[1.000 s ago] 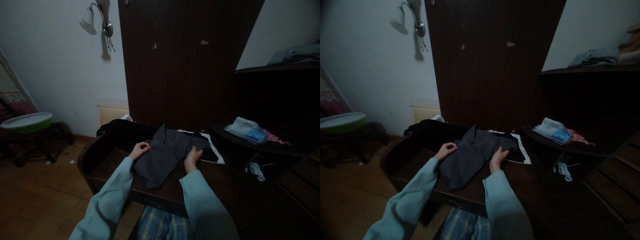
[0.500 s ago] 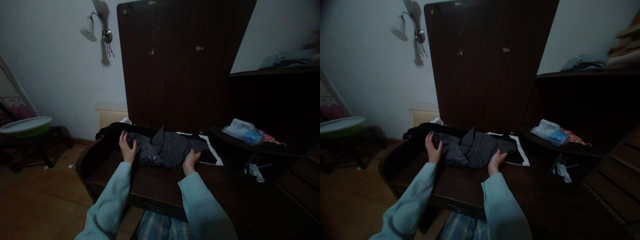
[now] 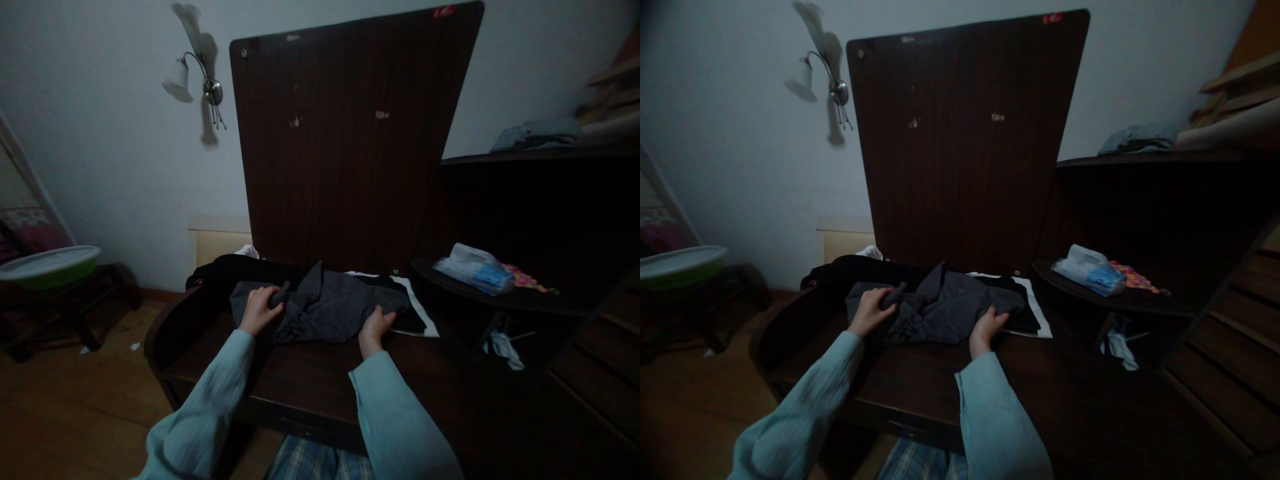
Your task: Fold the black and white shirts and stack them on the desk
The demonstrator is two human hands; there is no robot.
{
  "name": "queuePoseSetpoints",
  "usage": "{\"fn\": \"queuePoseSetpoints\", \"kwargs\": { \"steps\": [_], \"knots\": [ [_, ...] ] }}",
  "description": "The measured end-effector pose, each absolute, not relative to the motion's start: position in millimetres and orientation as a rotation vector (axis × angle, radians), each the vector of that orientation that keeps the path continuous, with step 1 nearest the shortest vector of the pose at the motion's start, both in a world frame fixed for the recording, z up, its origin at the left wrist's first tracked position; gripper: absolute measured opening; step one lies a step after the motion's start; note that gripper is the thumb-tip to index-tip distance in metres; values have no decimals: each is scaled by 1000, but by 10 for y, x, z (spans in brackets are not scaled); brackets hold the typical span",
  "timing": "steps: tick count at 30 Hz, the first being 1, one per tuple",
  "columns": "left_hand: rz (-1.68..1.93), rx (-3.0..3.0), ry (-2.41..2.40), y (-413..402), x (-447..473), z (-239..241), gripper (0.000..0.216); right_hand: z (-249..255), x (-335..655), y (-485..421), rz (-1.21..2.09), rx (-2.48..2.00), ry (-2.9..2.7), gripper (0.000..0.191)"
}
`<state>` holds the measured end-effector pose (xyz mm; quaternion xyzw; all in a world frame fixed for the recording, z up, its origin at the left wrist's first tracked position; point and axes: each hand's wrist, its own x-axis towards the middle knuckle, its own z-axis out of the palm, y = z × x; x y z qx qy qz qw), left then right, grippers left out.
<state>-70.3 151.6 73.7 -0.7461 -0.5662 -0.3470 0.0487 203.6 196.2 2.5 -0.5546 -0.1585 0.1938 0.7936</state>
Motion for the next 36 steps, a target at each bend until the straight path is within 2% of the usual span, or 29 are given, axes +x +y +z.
{"fn": "queuePoseSetpoints", "kwargs": {
  "steps": [3, 6, 9, 12, 15, 18, 20, 22, 24, 29, 33, 36],
  "knots": [
    [-1472, -2068, -1714, 1264, -934, 805, 21, 72, 2030, 1926, 388, -1177, -305, 28],
    [-1694, -2026, -1826, 1006, -1199, 796, 33, 122, 1992, 1884, 353, -1162, -318, 30],
    [-1748, -1947, -1913, 839, -1352, 809, 40, 139, 1952, 1863, 346, -1146, -333, 29],
    [-1693, -1879, -1839, 798, -1315, 871, 31, 130, 1937, 1864, 347, -1159, -348, 26],
    [-1462, -2173, -1688, 855, -1144, 895, 43, 135, 1943, 1859, 361, -1178, -346, 25],
    [-881, -2621, -1610, 953, -974, 788, 72, 164, 1950, 1836, 395, -1195, -315, 23],
    [-460, -2780, -1678, 1014, -911, 661, 84, 184, 1952, 1819, 411, -1195, -301, 22],
    [-218, -2835, -1755, 1055, -895, 543, 83, 200, 1952, 1806, 416, -1189, -299, 22],
    [-190, -2864, -1767, 1070, -911, 474, 70, 212, 1951, 1798, 414, -1189, -301, 23],
    [-519, -2779, -1773, 1016, -1006, 510, 17, 224, 1958, 1803, 371, -1181, -315, 26],
    [-1070, -2472, -1808, 952, -1229, 615, 14, 191, 1977, 1832, 374, -1152, -316, 26],
    [-1520, -1865, -1772, 903, -1484, 717, 11, 169, 1980, 1846, 382, -1164, -311, 26]
  ]
}}
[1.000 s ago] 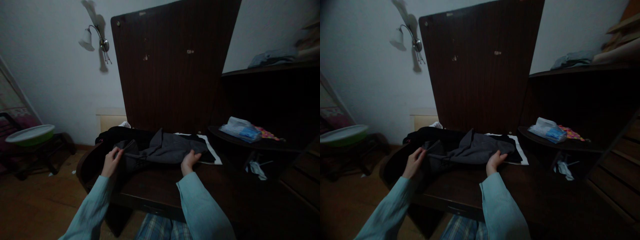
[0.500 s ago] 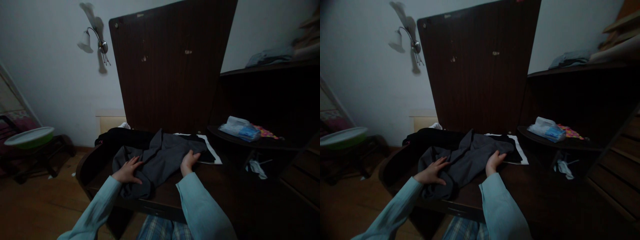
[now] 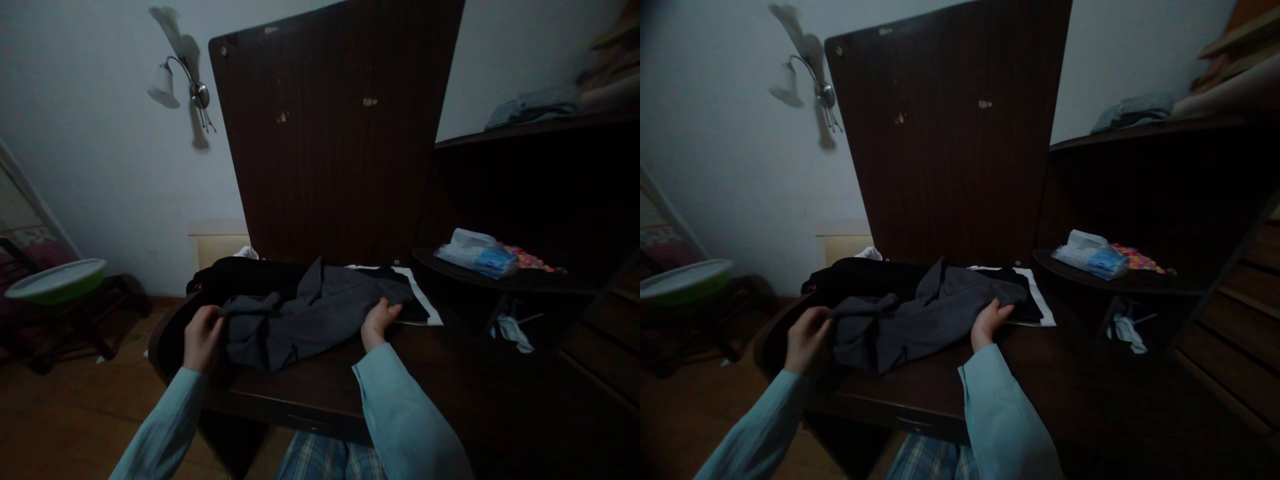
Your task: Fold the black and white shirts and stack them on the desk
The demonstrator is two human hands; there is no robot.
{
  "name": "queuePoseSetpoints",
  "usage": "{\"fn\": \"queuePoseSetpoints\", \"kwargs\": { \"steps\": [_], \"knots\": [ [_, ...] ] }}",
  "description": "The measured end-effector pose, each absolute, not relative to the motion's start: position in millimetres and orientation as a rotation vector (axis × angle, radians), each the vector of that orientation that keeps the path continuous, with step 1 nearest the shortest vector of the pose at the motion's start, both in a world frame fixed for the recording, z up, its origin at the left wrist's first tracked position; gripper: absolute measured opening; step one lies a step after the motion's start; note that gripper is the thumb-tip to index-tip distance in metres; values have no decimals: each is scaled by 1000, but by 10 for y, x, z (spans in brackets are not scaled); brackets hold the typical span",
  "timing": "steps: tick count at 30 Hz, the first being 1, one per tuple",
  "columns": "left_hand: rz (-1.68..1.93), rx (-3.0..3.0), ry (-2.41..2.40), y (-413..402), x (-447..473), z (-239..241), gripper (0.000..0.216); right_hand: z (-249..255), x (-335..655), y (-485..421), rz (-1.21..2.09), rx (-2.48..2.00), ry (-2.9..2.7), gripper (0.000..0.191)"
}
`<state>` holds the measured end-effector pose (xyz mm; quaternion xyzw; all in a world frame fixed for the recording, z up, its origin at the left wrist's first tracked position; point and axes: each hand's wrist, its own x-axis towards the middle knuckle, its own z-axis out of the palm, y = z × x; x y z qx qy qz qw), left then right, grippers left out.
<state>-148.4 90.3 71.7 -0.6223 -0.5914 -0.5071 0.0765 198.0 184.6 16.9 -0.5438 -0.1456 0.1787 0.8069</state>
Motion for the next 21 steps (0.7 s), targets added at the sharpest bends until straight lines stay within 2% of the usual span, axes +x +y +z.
{"fn": "queuePoseSetpoints", "kwargs": {
  "steps": [5, 8, 10, 13, 15, 18, 19, 21],
  "knots": [
    [-1767, -1264, -1572, 782, -1655, 927, 7, 227, 1952, 1802, 404, -1147, -323, 25],
    [-1833, -1264, -1423, 685, -1479, 1042, 9, 267, 1944, 1767, 400, -1156, -304, 24],
    [-1783, -1493, -1427, 646, -1300, 1086, 12, 264, 1948, 1762, 394, -1176, -314, 24],
    [-1377, -2190, -1545, 685, -1076, 1056, 22, 219, 1964, 1783, 378, -1203, -345, 26],
    [-897, -2537, -1614, 771, -1025, 953, 45, 186, 1976, 1804, 359, -1215, -354, 28],
    [-318, -2544, -1915, 919, -1123, 710, 89, 169, 1990, 1823, 345, -1212, -354, 29],
    [-213, -2507, -2030, 960, -1186, 627, 96, 173, 1991, 1824, 349, -1206, -352, 28],
    [-154, -2517, -2133, 1021, -1314, 495, 93, 195, 1989, 1818, 363, -1192, -341, 27]
  ]
}}
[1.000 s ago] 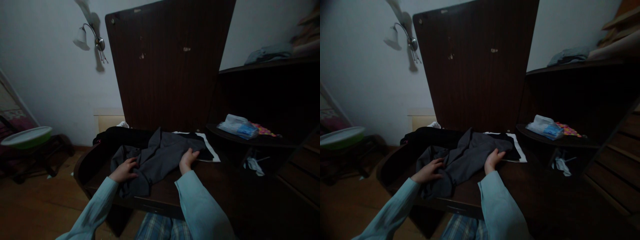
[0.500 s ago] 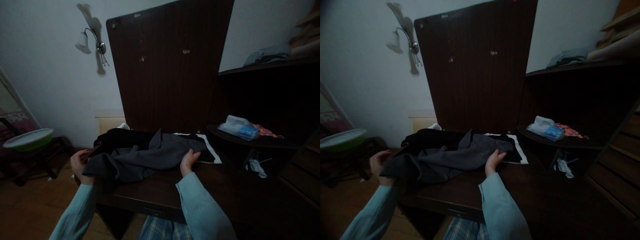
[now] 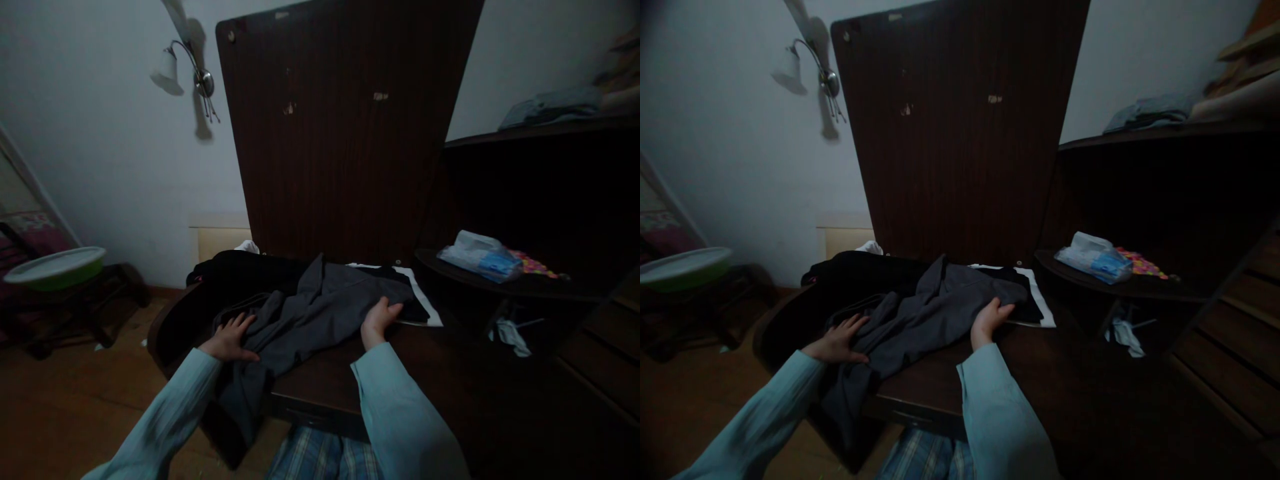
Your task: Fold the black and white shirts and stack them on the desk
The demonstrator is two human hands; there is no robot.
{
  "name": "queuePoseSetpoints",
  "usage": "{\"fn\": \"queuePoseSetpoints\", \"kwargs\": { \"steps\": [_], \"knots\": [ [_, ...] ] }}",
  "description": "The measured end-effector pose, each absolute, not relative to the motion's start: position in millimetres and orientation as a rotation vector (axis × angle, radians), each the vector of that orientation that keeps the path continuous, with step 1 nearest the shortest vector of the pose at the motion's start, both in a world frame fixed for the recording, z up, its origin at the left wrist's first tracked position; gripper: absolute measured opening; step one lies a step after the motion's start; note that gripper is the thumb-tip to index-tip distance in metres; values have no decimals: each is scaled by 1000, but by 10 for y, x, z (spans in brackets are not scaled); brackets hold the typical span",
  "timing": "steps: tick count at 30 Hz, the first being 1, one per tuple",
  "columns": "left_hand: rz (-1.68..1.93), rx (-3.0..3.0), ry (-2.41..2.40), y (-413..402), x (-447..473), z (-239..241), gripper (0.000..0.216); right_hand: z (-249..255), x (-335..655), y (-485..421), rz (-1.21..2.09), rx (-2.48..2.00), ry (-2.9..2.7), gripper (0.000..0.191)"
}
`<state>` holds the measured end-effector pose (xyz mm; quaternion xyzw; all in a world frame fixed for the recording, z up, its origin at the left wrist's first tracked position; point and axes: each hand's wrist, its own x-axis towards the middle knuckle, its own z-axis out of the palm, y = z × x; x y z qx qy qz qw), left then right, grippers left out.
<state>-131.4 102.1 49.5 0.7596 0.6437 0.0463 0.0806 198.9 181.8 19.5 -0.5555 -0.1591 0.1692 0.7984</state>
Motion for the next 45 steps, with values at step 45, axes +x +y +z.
{"fn": "queuePoseSetpoints", "kwargs": {
  "steps": [45],
  "knots": [
    [658, 2455, 1441, 516, -661, 108, 42, 446, 1199, 2034, 203, -1943, -1817, 38]
  ]
}}
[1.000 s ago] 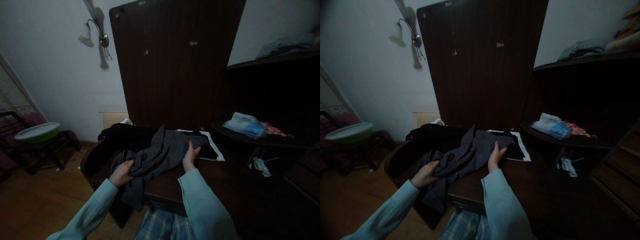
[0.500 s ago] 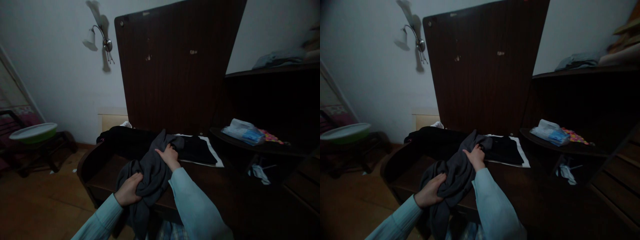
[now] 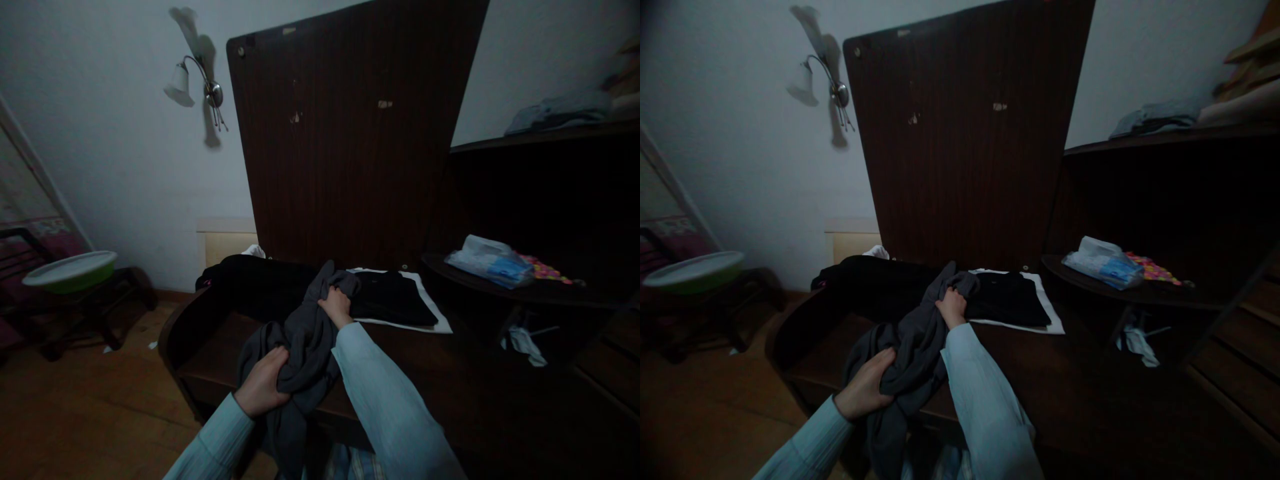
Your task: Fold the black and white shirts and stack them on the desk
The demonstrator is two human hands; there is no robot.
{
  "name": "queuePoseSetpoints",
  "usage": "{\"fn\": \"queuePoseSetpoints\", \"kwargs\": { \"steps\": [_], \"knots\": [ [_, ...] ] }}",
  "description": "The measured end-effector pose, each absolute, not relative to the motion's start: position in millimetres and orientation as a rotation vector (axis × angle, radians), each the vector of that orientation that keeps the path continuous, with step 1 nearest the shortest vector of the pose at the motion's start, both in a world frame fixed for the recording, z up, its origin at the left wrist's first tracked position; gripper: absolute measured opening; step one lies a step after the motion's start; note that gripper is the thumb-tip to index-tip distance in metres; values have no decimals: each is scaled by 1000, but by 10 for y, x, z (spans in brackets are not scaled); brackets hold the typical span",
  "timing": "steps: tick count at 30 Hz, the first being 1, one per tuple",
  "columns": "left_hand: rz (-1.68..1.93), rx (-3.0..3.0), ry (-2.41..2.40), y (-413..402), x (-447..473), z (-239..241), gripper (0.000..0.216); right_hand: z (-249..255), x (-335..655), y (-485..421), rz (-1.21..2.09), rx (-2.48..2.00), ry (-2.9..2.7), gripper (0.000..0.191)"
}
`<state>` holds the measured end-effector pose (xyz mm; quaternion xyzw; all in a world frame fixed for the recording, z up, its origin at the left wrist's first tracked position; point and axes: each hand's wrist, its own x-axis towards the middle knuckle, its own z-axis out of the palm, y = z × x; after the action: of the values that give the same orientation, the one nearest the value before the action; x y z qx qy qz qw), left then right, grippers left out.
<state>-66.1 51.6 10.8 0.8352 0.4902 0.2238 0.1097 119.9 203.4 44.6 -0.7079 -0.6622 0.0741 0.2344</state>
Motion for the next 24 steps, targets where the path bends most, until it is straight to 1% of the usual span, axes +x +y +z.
{"fn": "queuePoseSetpoints", "kwargs": {
  "steps": [2, 4, 7, 11, 13, 15, 17, 19, 21, 22, 24],
  "knots": [
    [710, 2436, 1447, 501, -651, 116, 43, 375, 1243, 2007, 167, -1850, -1795, 29],
    [757, 2401, 1461, 482, -644, 122, 37, 313, 1284, 1994, 158, -1747, -1714, 25],
    [788, 2332, 1482, 448, -629, 128, 27, 251, 1347, 1986, 185, -1549, -1506, 28],
    [822, 2324, 1448, 390, -615, 167, 25, 255, 1461, 1943, 244, -1359, -1087, 34],
    [777, 2422, 1354, 365, -643, 272, 21, 292, 1524, 1897, 273, -1274, -915, 33],
    [694, 2585, 1228, 373, -729, 479, 16, 345, 1570, 1850, 285, -1189, -797, 34],
    [622, 2770, 1191, 459, -886, 777, 19, 410, 1582, 1827, 285, -1139, -698, 37],
    [638, 2920, 1343, 657, -1100, 1118, 22, 495, 1549, 1846, 315, -1106, -629, 38],
    [752, 2986, 1604, 957, -1322, 1430, 28, 599, 1484, 1903, 443, -1074, -678, 37],
    [868, 2964, 1797, 1126, -1419, 1555, 32, 653, 1449, 1938, 560, -1049, -769, 35],
    [1168, 2697, 2317, 1441, -1552, 1717, 40, 751, 1396, 2000, 865, -977, -1014, 29]
  ]
}}
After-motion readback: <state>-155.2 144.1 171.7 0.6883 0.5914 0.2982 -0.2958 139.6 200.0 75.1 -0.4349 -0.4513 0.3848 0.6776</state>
